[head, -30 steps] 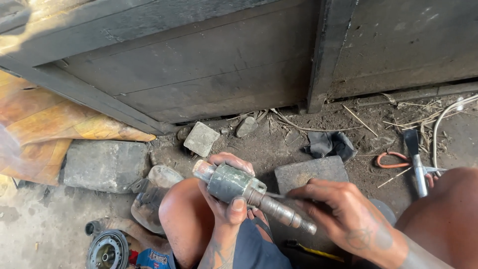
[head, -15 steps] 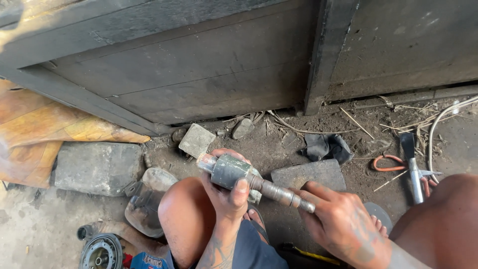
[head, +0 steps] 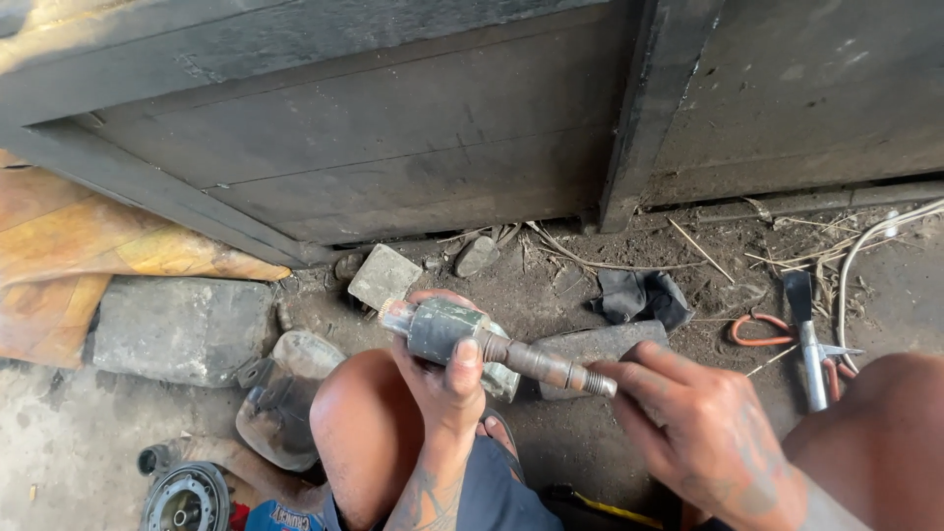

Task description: The person sits on the ground and uses a small metal tool to scrape and clean a dirty mechanical part held in their left hand. They rotate the part to access different areas and then use a yellow-handled brush to scrub the component.

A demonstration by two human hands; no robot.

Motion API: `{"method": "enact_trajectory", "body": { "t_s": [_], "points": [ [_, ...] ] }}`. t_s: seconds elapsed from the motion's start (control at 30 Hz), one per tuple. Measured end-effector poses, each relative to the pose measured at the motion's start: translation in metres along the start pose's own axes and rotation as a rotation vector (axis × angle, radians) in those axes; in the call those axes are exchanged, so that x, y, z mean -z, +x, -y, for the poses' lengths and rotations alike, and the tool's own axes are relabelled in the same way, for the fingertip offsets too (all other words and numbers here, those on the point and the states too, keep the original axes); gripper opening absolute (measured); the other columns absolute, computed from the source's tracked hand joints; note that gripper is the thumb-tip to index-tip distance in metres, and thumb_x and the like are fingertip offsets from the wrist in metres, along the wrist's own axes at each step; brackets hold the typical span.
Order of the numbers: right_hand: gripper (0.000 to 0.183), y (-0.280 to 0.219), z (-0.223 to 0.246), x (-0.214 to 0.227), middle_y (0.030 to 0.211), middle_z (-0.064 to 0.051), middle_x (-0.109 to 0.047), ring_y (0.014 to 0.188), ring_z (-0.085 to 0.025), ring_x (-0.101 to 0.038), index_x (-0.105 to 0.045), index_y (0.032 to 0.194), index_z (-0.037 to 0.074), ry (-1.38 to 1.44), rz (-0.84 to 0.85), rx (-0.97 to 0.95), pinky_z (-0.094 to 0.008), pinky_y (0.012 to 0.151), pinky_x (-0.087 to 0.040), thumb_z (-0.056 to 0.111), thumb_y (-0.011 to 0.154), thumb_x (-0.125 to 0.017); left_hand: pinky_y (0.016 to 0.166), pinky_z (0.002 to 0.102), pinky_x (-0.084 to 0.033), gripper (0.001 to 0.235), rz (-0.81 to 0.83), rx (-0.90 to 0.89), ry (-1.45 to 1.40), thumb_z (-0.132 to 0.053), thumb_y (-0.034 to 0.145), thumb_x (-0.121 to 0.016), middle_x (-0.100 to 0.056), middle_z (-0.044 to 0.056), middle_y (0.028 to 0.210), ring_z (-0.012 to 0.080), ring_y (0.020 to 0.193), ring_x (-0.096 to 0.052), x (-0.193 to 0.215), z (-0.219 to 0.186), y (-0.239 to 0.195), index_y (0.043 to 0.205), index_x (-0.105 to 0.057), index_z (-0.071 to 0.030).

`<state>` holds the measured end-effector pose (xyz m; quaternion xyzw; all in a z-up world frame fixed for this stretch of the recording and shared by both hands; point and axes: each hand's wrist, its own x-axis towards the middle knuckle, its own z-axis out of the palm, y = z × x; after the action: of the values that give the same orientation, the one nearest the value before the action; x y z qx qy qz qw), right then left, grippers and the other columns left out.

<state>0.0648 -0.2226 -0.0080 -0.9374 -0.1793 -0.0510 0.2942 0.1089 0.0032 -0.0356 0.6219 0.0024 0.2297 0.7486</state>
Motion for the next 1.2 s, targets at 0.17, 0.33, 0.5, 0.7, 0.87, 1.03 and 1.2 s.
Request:
{"method": "enact_trajectory", "body": {
  "t_s": [0.17, 0.33, 0.5, 0.7, 0.87, 1.03, 1.2],
  "points": [
    [0.009, -0.009, 0.005, -0.014, 0.083, 0.002, -0.057, 0.053, -0.029, -0.063, -0.068, 0.096, 0.021, -0.080, 0.023, 0.059, -0.047, 0.043, -0.049, 0.028, 0.092, -0.065, 0.066, 0.027, -0.054, 0.066, -0.043, 0.065, -0.021, -0.052, 0.075, -0.080, -0.068, 0.006, 0.091, 0.0154, 0.073, -0.069, 0.002, -0.002, -0.007, 0.114, -0.058, -0.003],
    [0.011, -0.020, 0.005, -0.021, 0.085, 0.002, -0.057, 0.053, -0.032, -0.064, -0.068, 0.092, 0.021, -0.080, 0.083, 0.009, -0.051, 0.045, -0.051, 0.032, 0.092, -0.064, 0.063, 0.026, -0.047, 0.061, -0.005, -0.015, 0.053, -0.059, 0.077, -0.077, -0.063, 0.002, 0.086, 0.0110, 0.069, -0.060, -0.002, -0.017, -0.009, 0.104, -0.058, -0.008],
    [0.015, -0.022, 0.020, -0.018, 0.082, 0.000, -0.057, 0.054, -0.035, -0.063, -0.068, 0.086, 0.017, 0.015, 0.076, -0.061, -0.053, 0.048, -0.052, 0.028, 0.094, -0.063, 0.061, 0.026, -0.048, 0.058, 0.014, -0.047, 0.052, -0.059, 0.078, -0.077, -0.063, 0.001, 0.078, 0.0108, 0.064, -0.060, -0.003, -0.024, -0.016, 0.102, -0.059, -0.009],
    [0.031, -0.015, 0.017, 0.001, 0.085, 0.001, -0.077, 0.071, -0.021, -0.075, -0.077, 0.110, 0.016, 0.388, 0.203, -0.112, -0.032, 0.068, -0.054, 0.013, 0.082, -0.065, 0.059, 0.027, -0.053, 0.061, 0.026, -0.062, -0.029, -0.065, 0.079, -0.078, -0.067, 0.003, 0.083, 0.0137, 0.065, -0.066, -0.001, -0.027, -0.021, 0.100, -0.061, -0.010],
    [0.015, -0.035, 0.011, -0.022, 0.085, -0.001, -0.053, 0.057, -0.034, -0.063, -0.064, 0.100, 0.019, -0.017, 0.070, -0.014, -0.052, 0.046, -0.051, 0.033, 0.096, -0.061, 0.062, 0.028, -0.048, 0.065, -0.016, -0.077, 0.094, -0.071, 0.076, -0.072, -0.064, 0.003, 0.082, 0.0131, 0.066, -0.061, -0.007, -0.038, -0.018, 0.093, -0.059, -0.010],
    [0.029, -0.034, 0.002, -0.027, 0.094, 0.000, -0.055, 0.051, -0.031, -0.064, -0.062, 0.120, 0.027, -0.062, 0.069, 0.085, -0.049, 0.042, -0.050, 0.025, 0.091, -0.061, 0.057, 0.027, -0.042, 0.056, -0.053, 0.002, 0.067, -0.064, 0.078, -0.072, -0.059, -0.004, 0.069, 0.0087, 0.059, -0.053, 0.005, -0.016, -0.018, 0.091, -0.064, -0.010],
    [0.032, -0.018, 0.009, -0.015, 0.087, 0.001, -0.055, 0.053, -0.022, -0.065, -0.067, 0.126, 0.026, -0.187, -0.043, 0.178, -0.040, 0.041, -0.051, 0.026, 0.094, -0.061, 0.057, 0.034, -0.027, 0.043, -0.082, 0.113, 0.203, -0.048, 0.090, -0.060, -0.037, -0.008, 0.056, 0.0091, 0.054, -0.033, 0.005, -0.005, -0.013, 0.063, -0.040, -0.021]
  ]
}}
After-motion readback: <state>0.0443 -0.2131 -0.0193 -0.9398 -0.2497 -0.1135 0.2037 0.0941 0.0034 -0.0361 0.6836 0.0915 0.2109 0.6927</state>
